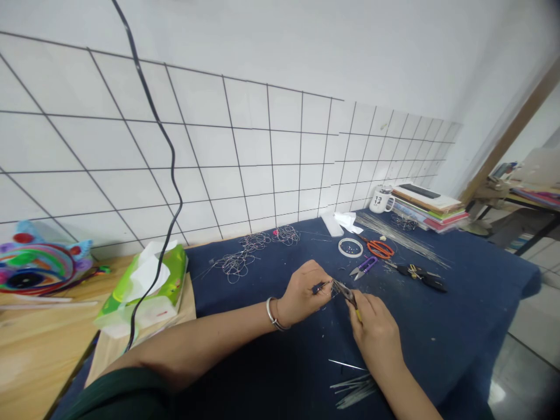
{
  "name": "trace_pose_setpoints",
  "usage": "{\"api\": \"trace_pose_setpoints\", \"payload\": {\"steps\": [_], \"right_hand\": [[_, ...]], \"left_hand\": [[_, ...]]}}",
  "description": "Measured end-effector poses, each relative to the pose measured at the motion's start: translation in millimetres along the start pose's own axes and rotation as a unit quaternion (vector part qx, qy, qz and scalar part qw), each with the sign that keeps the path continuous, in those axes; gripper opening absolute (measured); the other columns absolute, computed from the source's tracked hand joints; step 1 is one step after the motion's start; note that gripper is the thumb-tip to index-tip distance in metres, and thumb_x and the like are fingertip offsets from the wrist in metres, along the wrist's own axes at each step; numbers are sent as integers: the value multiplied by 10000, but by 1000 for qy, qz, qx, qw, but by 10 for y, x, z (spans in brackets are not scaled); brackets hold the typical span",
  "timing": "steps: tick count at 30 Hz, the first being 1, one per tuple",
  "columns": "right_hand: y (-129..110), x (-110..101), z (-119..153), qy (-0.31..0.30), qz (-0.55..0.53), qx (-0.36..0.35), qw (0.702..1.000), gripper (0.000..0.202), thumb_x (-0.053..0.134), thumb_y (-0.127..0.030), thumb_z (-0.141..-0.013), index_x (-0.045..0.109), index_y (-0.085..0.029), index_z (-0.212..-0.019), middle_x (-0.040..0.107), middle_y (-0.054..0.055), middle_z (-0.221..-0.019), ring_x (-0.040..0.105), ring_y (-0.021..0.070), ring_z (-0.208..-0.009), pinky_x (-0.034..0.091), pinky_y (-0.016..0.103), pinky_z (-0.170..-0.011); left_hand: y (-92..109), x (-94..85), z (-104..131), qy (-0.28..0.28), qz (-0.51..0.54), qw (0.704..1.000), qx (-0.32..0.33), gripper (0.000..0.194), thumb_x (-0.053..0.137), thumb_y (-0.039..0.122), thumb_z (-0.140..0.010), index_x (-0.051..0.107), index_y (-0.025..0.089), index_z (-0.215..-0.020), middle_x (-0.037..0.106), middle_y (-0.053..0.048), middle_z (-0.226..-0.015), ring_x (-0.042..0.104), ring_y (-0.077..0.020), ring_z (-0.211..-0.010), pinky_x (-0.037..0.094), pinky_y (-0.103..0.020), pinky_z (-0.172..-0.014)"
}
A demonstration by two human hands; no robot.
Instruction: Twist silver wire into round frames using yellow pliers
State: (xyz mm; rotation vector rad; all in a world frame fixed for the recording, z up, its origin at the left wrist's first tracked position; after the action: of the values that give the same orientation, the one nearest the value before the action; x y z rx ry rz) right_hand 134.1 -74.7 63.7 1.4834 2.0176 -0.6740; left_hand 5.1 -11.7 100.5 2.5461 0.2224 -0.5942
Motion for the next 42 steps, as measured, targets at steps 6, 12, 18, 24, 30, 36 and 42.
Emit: {"api": "trace_pose_setpoints", "payload": {"steps": [6, 12, 18, 24, 30, 36, 42], "right_hand": [[54, 58, 9, -19, -90, 23, 996, 203, 455, -252, -852, 552, -150, -999, 596, 76, -827, 558, 167, -760, 460, 301, -716], [56, 53, 12, -25, -76, 21, 997, 213, 460, -263, -847, 550, -153, -1005, 594, 82, -846, 552, 177, -787, 453, 318, -737], [43, 21, 16, -22, -13, 10, 1000, 236, 483, -247, -833, 556, -147, -1034, 583, 90, -862, 535, 188, -805, 431, 347, -776], [28, 9, 27, -16, 14, 8, 1000, 236, 479, -252, -835, 568, -148, -1027, 577, 90, -839, 535, 185, -790, 430, 341, -758], [14, 14, 19, -30, 15, 23, 999, 228, 485, -245, -833, 569, -141, -1017, 572, 84, -820, 529, 182, -776, 427, 331, -748], [22, 60, 35, -55, 25, 36, 998, 210, 459, -234, -844, 573, -157, -1003, 558, 68, -790, 527, 172, -762, 422, 320, -750], [30, 92, 58, -64, 26, 38, 997, 217, 432, -218, -850, 576, -159, -1002, 554, 73, -790, 522, 173, -757, 421, 316, -737]], "left_hand": [[-21, 34, -1, -22, 33, 999, -27, 108, 504, 95, -722, 577, 155, -669, 536, -17, -614, 477, -115, -635, 414, -250, -621], [-44, 58, 11, -31, 49, 997, -42, 99, 509, 81, -702, 562, 152, -658, 540, -14, -617, 477, -114, -634, 416, -250, -626], [-45, 55, 12, -31, 29, 999, -25, 110, 503, 97, -724, 562, 152, -649, 539, -17, -621, 478, -114, -644, 412, -246, -622], [-8, 29, 6, -10, 2, 1000, 10, 89, 511, 117, -732, 569, 155, -676, 539, -24, -617, 476, -118, -637, 417, -248, -609], [-31, 53, 25, -6, -19, 1000, 20, 72, 514, 114, -725, 572, 154, -710, 539, -24, -627, 473, -119, -636, 414, -255, -619], [-53, 86, 45, -20, -21, 999, 12, 95, 499, 100, -722, 569, 155, -688, 529, -17, -616, 471, -118, -632, 410, -253, -618], [-98, 122, 78, -32, -14, 999, -9, 107, 489, 115, -742, 575, 156, -692, 524, -20, -629, 468, -125, -654, 403, -251, -620]]}}
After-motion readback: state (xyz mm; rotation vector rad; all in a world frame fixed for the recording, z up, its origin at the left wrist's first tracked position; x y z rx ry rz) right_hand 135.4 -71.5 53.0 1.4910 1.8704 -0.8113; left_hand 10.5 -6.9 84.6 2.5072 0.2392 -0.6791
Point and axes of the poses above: each hand's wrist, its own z-axis away from the middle knuckle, its own x-axis out of the palm, y = z × x, the point moved 8 cm from there along -z, towards the middle knuckle
